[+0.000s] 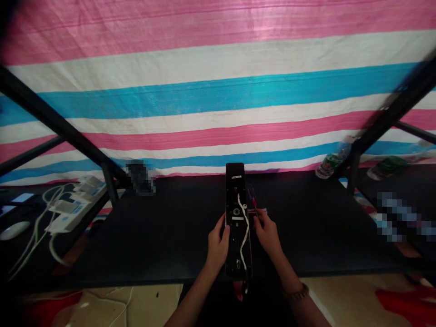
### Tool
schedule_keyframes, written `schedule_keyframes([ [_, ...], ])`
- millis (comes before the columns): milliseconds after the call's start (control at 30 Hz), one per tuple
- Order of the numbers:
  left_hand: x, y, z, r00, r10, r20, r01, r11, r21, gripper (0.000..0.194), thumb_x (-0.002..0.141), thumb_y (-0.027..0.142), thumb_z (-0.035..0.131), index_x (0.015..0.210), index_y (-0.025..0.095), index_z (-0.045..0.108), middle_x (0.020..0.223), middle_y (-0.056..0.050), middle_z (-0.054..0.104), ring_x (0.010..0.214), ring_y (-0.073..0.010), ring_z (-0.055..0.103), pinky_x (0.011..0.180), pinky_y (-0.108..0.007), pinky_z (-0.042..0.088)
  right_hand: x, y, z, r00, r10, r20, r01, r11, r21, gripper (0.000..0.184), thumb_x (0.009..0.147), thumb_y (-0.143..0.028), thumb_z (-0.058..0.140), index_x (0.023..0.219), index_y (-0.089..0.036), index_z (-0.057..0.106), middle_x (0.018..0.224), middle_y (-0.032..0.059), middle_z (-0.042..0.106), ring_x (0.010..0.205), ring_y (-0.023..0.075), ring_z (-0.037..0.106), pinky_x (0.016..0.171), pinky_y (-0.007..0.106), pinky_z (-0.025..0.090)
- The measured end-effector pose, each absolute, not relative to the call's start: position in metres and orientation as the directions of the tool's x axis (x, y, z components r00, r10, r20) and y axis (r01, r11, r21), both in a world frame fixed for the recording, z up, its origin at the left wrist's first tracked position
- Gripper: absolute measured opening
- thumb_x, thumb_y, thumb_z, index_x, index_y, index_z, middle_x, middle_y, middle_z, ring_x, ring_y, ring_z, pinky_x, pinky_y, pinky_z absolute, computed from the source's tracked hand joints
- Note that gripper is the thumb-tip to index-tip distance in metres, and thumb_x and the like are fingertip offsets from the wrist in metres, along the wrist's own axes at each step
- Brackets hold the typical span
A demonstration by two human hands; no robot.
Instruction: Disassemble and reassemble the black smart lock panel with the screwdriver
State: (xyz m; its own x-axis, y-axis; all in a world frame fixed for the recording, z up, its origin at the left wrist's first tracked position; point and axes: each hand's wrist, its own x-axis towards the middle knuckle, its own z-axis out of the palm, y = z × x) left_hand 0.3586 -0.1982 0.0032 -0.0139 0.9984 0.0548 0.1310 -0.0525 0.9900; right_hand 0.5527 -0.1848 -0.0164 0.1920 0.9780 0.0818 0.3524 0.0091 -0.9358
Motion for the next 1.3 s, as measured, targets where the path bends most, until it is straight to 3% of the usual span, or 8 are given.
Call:
schedule_keyframes([
  [100, 0.359, -0.202, 0.005, -0.018, 0.999, 0.044, 0.141, -0.041, 0.989, 0.049, 0.103, 0.037, 0.047, 0.145, 0.014, 0.056, 0.143, -0.014, 0.065, 0.133, -0.027, 0.061, 0.115, -0.043, 0.045, 0.551, -0.185, -0.016, 0.201, 0.976, 0.077, 0.35, 0.002, -0.937, 0.04, 0.094, -0.046, 0.052, 0.119, -0.017, 0.064, 0.095, 0.0099, 0.078, 0.074, 0.023, 0.072, 0.069, 0.033, 0.056],
  [367, 0.36, -0.204, 0.001, 0.009, 0.998, 0.066, 0.128, -0.066, 0.99, 0.052, 0.103, 0.035, 0.045, 0.152, 0.017, 0.047, 0.152, -0.014, 0.057, 0.139, -0.0265, 0.055, 0.119, -0.043, 0.04, 0.548, -0.184, -0.014, 0.26, 0.96, 0.107, 0.42, -0.013, -0.907, 0.041, 0.093, -0.049, 0.053, 0.116, -0.018, 0.068, 0.102, 0.0123, 0.079, 0.091, 0.0276, 0.076, 0.083, 0.036, 0.058],
  [633, 0.358, -0.204, 0.002, 0.028, 1.0, -0.004, 0.109, 0.001, 0.994, 0.051, 0.102, 0.034, 0.045, 0.15, 0.017, 0.047, 0.147, -0.015, 0.06, 0.133, -0.0265, 0.059, 0.115, -0.043, 0.043, 0.546, -0.186, -0.014, 0.264, 0.962, 0.069, 0.452, -0.06, -0.89, 0.038, 0.096, -0.046, 0.051, 0.116, -0.018, 0.067, 0.097, 0.0107, 0.078, 0.085, 0.0256, 0.076, 0.08, 0.034, 0.056],
  [767, 0.358, -0.203, 0.01, 0.016, 0.999, -0.044, 0.103, 0.042, 0.994, 0.049, 0.103, 0.038, 0.044, 0.147, 0.018, 0.05, 0.121, -0.012, 0.073, 0.105, -0.024, 0.07, 0.096, -0.039, 0.053, 0.544, -0.182, -0.014, 0.27, 0.962, 0.041, 0.473, -0.095, -0.876, 0.036, 0.096, -0.045, 0.051, 0.114, -0.019, 0.066, 0.09, 0.0086, 0.078, 0.078, 0.0245, 0.074, 0.073, 0.033, 0.055],
  [867, 0.358, -0.202, 0.016, -0.004, 0.998, -0.066, 0.112, 0.066, 0.992, 0.048, 0.104, 0.041, 0.041, 0.144, 0.018, 0.052, 0.107, -0.009, 0.074, 0.092, -0.0221, 0.07, 0.087, -0.036, 0.054, 0.542, -0.178, -0.011, 0.296, 0.955, 0.037, 0.518, -0.127, -0.846, 0.036, 0.096, -0.046, 0.049, 0.112, -0.019, 0.067, 0.082, 0.0066, 0.076, 0.071, 0.0236, 0.072, 0.067, 0.032, 0.052],
  [1300, 0.36, -0.203, 0.016, -0.016, 0.996, -0.092, 0.127, 0.094, 0.988, 0.048, 0.102, 0.043, 0.045, 0.142, 0.018, 0.053, 0.103, -0.01, 0.074, 0.088, -0.0221, 0.07, 0.083, -0.035, 0.054, 0.541, -0.176, -0.011, 0.281, 0.959, 0.033, 0.543, -0.13, -0.83, 0.039, 0.096, -0.047, 0.047, 0.113, -0.018, 0.066, 0.08, 0.0077, 0.075, 0.069, 0.0245, 0.072, 0.066, 0.033, 0.052],
])
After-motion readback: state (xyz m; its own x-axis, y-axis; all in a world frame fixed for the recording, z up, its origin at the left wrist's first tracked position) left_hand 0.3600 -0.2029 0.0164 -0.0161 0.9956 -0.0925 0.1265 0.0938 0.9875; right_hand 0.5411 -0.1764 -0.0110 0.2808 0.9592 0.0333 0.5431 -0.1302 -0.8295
